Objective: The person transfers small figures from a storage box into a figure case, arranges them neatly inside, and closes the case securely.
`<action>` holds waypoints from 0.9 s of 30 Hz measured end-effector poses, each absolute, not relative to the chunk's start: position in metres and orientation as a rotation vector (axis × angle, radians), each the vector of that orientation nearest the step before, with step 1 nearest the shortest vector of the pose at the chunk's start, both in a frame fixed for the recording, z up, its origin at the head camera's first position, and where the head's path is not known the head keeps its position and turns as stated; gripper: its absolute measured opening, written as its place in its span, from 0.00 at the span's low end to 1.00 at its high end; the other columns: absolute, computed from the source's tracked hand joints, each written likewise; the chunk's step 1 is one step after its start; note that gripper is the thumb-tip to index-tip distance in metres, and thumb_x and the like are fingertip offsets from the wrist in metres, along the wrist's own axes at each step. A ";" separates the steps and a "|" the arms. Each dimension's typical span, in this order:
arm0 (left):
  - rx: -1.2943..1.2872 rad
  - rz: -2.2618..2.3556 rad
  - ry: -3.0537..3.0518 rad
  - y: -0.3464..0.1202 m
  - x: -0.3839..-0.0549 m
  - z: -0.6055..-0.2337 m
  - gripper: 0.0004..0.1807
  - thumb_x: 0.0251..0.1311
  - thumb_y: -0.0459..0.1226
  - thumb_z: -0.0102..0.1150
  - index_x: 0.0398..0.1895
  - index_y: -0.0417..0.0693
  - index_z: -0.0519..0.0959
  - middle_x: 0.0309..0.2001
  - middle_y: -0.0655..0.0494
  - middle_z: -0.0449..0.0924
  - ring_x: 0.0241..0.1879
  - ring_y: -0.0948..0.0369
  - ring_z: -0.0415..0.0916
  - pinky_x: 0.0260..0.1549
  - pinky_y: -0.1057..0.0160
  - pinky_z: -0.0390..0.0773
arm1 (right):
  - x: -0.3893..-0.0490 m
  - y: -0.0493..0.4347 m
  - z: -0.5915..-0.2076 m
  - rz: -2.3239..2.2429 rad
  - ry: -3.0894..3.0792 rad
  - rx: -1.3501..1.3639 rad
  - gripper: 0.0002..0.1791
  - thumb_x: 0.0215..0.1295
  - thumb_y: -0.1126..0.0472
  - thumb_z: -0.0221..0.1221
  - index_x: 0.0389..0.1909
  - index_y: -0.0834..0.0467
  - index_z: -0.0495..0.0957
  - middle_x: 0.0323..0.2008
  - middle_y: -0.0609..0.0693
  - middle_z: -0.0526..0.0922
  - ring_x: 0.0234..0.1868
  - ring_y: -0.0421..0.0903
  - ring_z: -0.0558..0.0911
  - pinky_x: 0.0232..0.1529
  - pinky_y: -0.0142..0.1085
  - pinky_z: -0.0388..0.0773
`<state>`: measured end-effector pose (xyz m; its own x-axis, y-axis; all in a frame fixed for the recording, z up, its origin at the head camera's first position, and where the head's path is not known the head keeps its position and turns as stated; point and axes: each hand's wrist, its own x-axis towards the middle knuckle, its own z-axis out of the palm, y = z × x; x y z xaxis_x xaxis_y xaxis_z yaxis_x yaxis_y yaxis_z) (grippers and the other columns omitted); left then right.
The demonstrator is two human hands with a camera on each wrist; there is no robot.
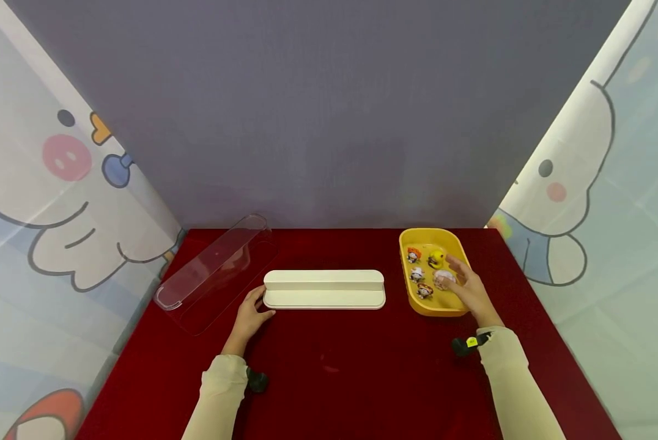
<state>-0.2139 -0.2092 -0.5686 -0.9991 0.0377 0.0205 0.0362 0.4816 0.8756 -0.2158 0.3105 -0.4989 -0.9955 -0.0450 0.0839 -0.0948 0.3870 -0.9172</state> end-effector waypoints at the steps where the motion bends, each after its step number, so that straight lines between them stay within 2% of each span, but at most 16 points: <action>1: 0.068 1.594 2.704 -0.209 -0.214 -0.569 0.41 0.47 0.20 0.65 0.67 0.28 0.58 0.67 0.34 0.55 0.65 0.39 0.57 0.61 0.50 0.69 | -0.214 0.309 -0.496 1.710 -2.578 0.129 0.38 0.63 0.65 0.60 0.71 0.65 0.53 0.68 0.67 0.58 0.67 0.66 0.56 0.67 0.62 0.51; 5: 0.069 1.599 2.690 -0.209 -0.215 -0.570 0.41 0.47 0.20 0.64 0.67 0.29 0.58 0.67 0.34 0.55 0.66 0.39 0.57 0.61 0.51 0.69 | -0.213 0.308 -0.490 1.716 -2.571 0.161 0.37 0.62 0.68 0.60 0.69 0.68 0.55 0.66 0.70 0.59 0.66 0.66 0.58 0.66 0.62 0.54; 9: 0.062 1.609 2.683 -0.210 -0.214 -0.569 0.41 0.47 0.20 0.64 0.67 0.29 0.58 0.67 0.35 0.55 0.66 0.40 0.56 0.61 0.51 0.69 | -0.221 0.314 -0.498 1.722 -2.596 0.181 0.35 0.62 0.65 0.60 0.68 0.66 0.58 0.65 0.69 0.62 0.66 0.64 0.61 0.66 0.61 0.56; 13: 0.049 1.619 2.673 -0.211 -0.214 -0.567 0.41 0.47 0.19 0.64 0.67 0.29 0.58 0.67 0.35 0.55 0.66 0.40 0.56 0.62 0.51 0.68 | -0.227 0.317 -0.502 1.741 -2.622 0.158 0.34 0.62 0.63 0.61 0.67 0.65 0.61 0.65 0.67 0.64 0.67 0.63 0.60 0.67 0.60 0.55; 27: 0.045 1.641 2.673 -0.211 -0.211 -0.568 0.41 0.46 0.18 0.64 0.67 0.29 0.59 0.66 0.34 0.56 0.65 0.40 0.57 0.62 0.52 0.68 | -0.238 0.318 -0.509 1.732 -2.632 0.159 0.31 0.62 0.63 0.61 0.64 0.70 0.64 0.62 0.71 0.66 0.66 0.64 0.62 0.68 0.58 0.56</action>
<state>-0.2114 -0.2112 -0.5681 -0.9996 0.0270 0.0114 0.0224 0.4521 0.8917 -0.2384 0.3177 -0.5091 -0.9948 -0.0915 0.0446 -0.0771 0.3919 -0.9168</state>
